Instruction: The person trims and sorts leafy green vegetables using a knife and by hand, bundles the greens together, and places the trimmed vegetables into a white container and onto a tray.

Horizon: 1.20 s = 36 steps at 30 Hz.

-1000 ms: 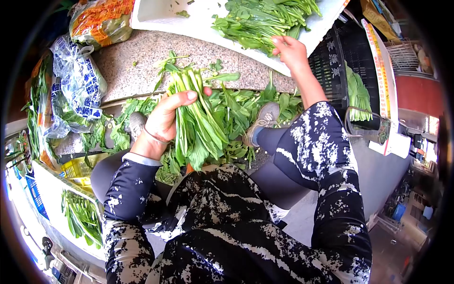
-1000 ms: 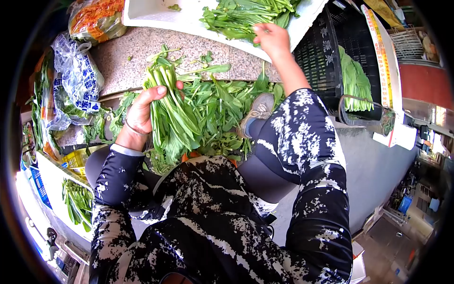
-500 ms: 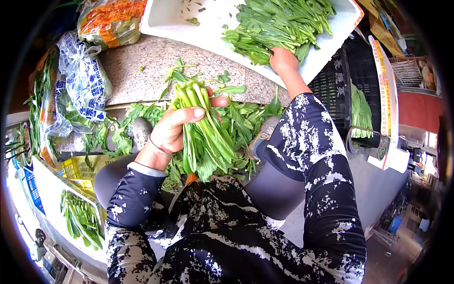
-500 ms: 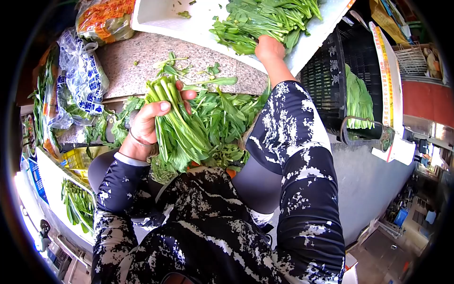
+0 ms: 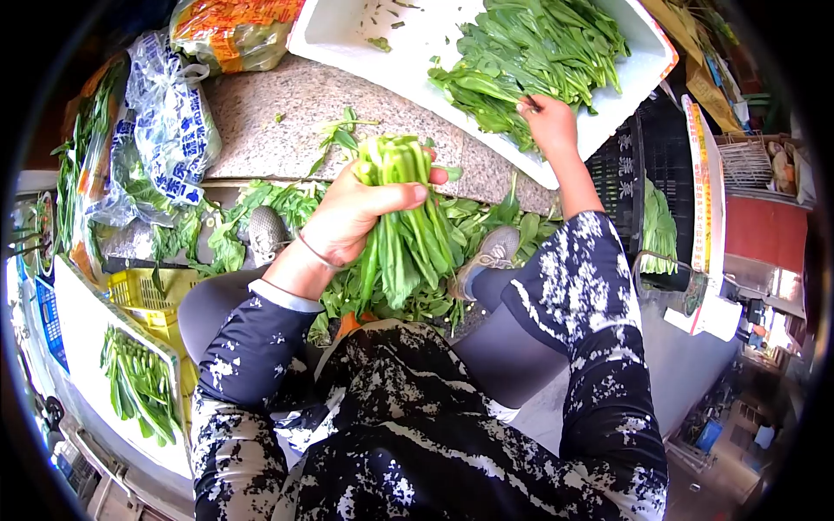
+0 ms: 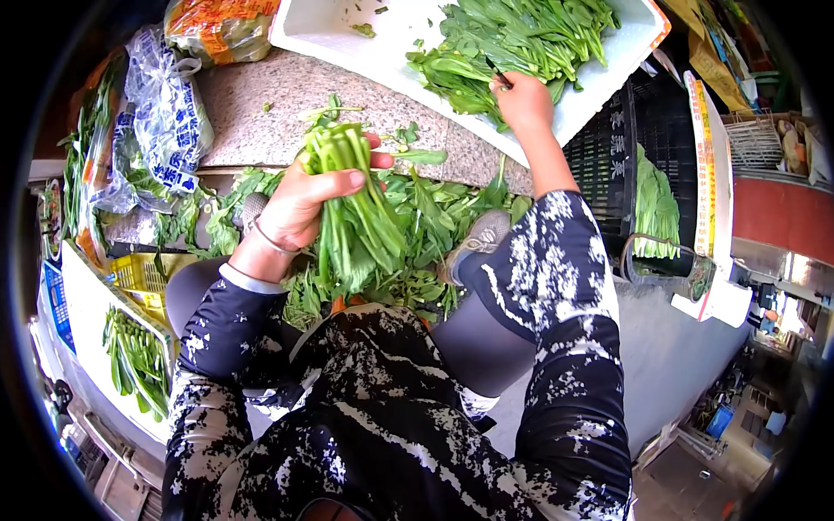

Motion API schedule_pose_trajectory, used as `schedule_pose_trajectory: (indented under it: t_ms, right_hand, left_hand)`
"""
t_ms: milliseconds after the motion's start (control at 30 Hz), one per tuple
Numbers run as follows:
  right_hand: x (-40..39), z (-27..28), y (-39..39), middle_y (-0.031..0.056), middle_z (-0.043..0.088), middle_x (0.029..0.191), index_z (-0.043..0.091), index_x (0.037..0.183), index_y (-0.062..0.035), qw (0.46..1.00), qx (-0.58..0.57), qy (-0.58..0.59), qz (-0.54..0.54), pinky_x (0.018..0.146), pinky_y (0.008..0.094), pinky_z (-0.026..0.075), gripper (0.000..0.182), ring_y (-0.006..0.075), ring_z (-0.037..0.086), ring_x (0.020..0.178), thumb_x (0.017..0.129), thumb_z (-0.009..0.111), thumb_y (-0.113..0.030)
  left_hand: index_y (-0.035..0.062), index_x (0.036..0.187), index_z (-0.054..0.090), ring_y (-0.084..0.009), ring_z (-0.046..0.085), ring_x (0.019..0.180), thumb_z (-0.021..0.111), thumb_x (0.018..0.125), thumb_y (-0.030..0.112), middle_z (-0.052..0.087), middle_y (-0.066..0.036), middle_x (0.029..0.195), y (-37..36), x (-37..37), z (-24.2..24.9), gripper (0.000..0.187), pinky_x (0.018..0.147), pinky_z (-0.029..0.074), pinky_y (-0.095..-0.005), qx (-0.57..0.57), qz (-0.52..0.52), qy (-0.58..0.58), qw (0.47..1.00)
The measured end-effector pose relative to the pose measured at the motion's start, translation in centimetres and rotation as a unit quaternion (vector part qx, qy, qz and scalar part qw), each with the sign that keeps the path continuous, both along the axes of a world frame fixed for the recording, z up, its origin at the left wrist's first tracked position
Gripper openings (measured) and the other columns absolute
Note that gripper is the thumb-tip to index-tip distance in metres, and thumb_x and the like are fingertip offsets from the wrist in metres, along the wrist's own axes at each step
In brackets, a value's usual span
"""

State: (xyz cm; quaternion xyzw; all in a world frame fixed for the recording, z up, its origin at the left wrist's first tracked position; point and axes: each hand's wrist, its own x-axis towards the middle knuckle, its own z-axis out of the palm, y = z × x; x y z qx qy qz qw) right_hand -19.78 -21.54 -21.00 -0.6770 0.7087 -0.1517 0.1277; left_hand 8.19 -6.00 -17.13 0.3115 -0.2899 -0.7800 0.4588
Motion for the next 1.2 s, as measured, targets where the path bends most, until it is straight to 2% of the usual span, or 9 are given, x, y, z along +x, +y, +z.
schedule_pose_trajectory:
  t_ms: [67,133,200,267,467,533,767,867,1200]
  right_hand:
    - [0.6,1.4,1.4,0.0076,0.065,0.081,0.067,0.091,-0.0145,0.998,-0.039,-0.041,0.039,0.063,0.0302,0.047,0.021,0.0216,0.062,0.071,0.073,0.066,-0.025]
    - [2.2,4.2,3.5,0.0054,0.065,0.078,0.067,0.092,-0.0112,0.990,-0.047,-0.120,0.063,0.063,0.0262,0.046,0.021,0.0137,0.060,0.068,0.074,0.067,-0.021]
    - [4.1,6.3,5.9,0.0042,0.065,0.078,0.065,0.094,-0.0059,0.992,-0.020,-0.114,0.054,0.064,0.0225,0.045,0.021,0.0078,0.057,0.069,0.075,0.066,-0.013]
    - [5.0,6.7,7.8,0.0050,0.065,0.081,0.064,0.095,-0.0009,0.966,-0.015,-0.233,0.110,0.066,0.0208,0.045,0.021,0.0069,0.056,0.072,0.075,0.065,-0.007]
    - [7.4,7.2,11.5,0.0038,0.064,0.084,0.063,0.094,0.0011,0.935,0.054,-0.329,0.123,0.063,0.0195,0.044,0.017,0.0052,0.053,0.068,0.077,0.064,-0.003]
    - [7.4,6.5,11.5,0.0031,0.064,0.083,0.063,0.094,0.0000,0.884,0.091,-0.442,0.126,0.056,0.0182,0.042,0.017,0.0028,0.049,0.061,0.077,0.063,-0.003]
    - [8.0,6.8,12.0,0.0015,0.061,0.078,0.060,0.104,0.0004,0.904,0.115,-0.392,0.124,0.050,0.0156,0.034,0.028,0.0024,0.042,0.055,0.085,0.059,-0.020]
    - [8.2,6.5,12.4,-0.0012,0.057,0.070,0.057,0.111,-0.0019,0.862,0.148,-0.471,0.117,0.049,0.0158,0.032,0.034,0.0019,0.039,0.054,0.086,0.056,-0.026]
    - [7.4,4.9,11.9,-0.0042,0.051,0.066,0.057,0.112,-0.0024,0.899,0.127,-0.404,0.109,0.050,0.0177,0.034,0.035,0.0029,0.041,0.057,0.084,0.059,-0.024]
  left_hand:
    - [-0.0003,0.113,0.048,-0.0191,0.057,0.093,0.064,0.070,0.004,0.058,-0.011,0.103,-0.1,-0.2,0.4,0.046,0.082,0.047,-0.0335,-0.057,0.004,-0.082,0.995]
    - [0.0009,0.107,0.054,-0.0122,0.057,0.089,0.068,0.066,0.005,0.059,-0.005,0.103,0.0,-0.3,0.9,0.043,0.082,0.046,-0.0252,-0.131,0.007,-0.248,0.960]
    - [0.0010,0.104,0.057,-0.0100,0.057,0.087,0.068,0.064,0.007,0.059,-0.004,0.103,0.3,-1.0,1.0,0.042,0.082,0.044,-0.0231,-0.209,0.048,-0.279,0.936]
    - [0.0028,0.103,0.057,-0.0183,0.055,0.100,0.068,0.059,0.007,0.056,-0.010,0.111,-0.1,-1.3,-0.6,0.046,0.088,0.043,-0.0289,-0.408,0.122,-0.359,0.830]
    - [0.0010,0.096,0.056,-0.0256,0.052,0.105,0.070,0.055,0.009,0.053,-0.014,0.114,1.1,-1.9,-0.4,0.044,0.090,0.041,-0.0309,-0.366,0.105,-0.408,0.830]
    - [-0.0003,0.095,0.055,-0.0249,0.056,0.097,0.071,0.055,0.011,0.055,-0.014,0.108,0.9,-2.0,-0.9,0.044,0.084,0.044,-0.0303,-0.367,0.095,-0.422,0.823]
    - [-0.0008,0.091,0.054,-0.0166,0.058,0.074,0.072,0.058,0.012,0.059,-0.009,0.081,0.9,-1.5,-1.0,0.040,0.071,0.047,-0.0281,-0.289,0.069,-0.441,0.847]
    - [0.0002,0.089,0.054,-0.0141,0.057,0.070,0.073,0.059,0.014,0.058,-0.008,0.077,0.7,-1.5,-1.3,0.037,0.067,0.047,-0.0272,-0.275,0.071,-0.430,0.857]
    - [0.0010,0.088,0.053,-0.0133,0.056,0.071,0.073,0.061,0.014,0.058,-0.007,0.077,0.6,-1.7,-1.5,0.036,0.068,0.047,-0.0270,-0.303,0.082,-0.440,0.841]
